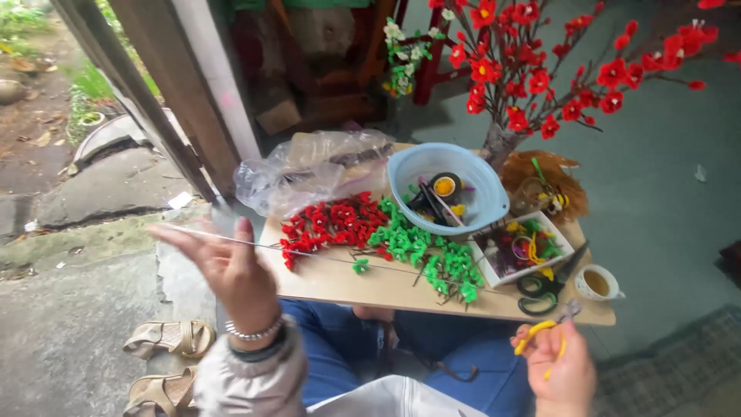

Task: Decorating a decorative flower branch by manually attaching small red and green flowers using thin wire.

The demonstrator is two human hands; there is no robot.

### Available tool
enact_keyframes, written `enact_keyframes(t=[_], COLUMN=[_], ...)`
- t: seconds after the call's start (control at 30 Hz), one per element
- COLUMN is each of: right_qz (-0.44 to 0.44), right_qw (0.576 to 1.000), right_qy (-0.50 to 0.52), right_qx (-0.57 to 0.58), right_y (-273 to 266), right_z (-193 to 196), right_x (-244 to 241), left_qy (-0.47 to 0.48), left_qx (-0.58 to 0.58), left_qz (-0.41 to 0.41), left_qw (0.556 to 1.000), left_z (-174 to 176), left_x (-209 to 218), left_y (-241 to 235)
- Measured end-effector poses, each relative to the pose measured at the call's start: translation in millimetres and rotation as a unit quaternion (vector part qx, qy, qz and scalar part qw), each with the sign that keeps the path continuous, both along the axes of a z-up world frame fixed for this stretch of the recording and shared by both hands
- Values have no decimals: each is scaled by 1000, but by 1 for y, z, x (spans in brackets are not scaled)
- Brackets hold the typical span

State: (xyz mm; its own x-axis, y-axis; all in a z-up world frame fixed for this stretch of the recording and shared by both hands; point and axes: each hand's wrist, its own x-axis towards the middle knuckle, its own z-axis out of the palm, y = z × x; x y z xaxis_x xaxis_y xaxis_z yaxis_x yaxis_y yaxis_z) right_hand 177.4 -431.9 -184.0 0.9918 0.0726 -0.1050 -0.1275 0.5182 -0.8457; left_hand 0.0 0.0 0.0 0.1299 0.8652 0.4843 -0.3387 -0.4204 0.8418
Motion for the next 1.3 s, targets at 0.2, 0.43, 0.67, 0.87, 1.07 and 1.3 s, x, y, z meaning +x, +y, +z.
enact_keyframes(t=[0.2,0.43,0.67,0.87,1.07,1.3], right_qz=[-31,-37,275,228,175,140], right_qw=[997,995,941,956,967,967], right_qy=[67,91,60,60,-94,-76], right_qx=[-28,20,-186,-178,-161,-197], right_y=[49,80,66,44,18,-2], right_z=[12,-32,-9,-2,31,65], right_x=[-29,-58,-89,-74,-34,-17], left_qy=[-424,-402,-223,185,319,358], left_qx=[-247,-307,-19,17,-2,-86], left_qz=[-365,-345,-466,-591,-632,-637], left_qw=[791,791,856,785,706,677], left_z=[2,14,84,45,-63,-100], left_x=[27,37,-36,-17,18,26], left_y=[-55,-131,-56,-23,-70,-104])
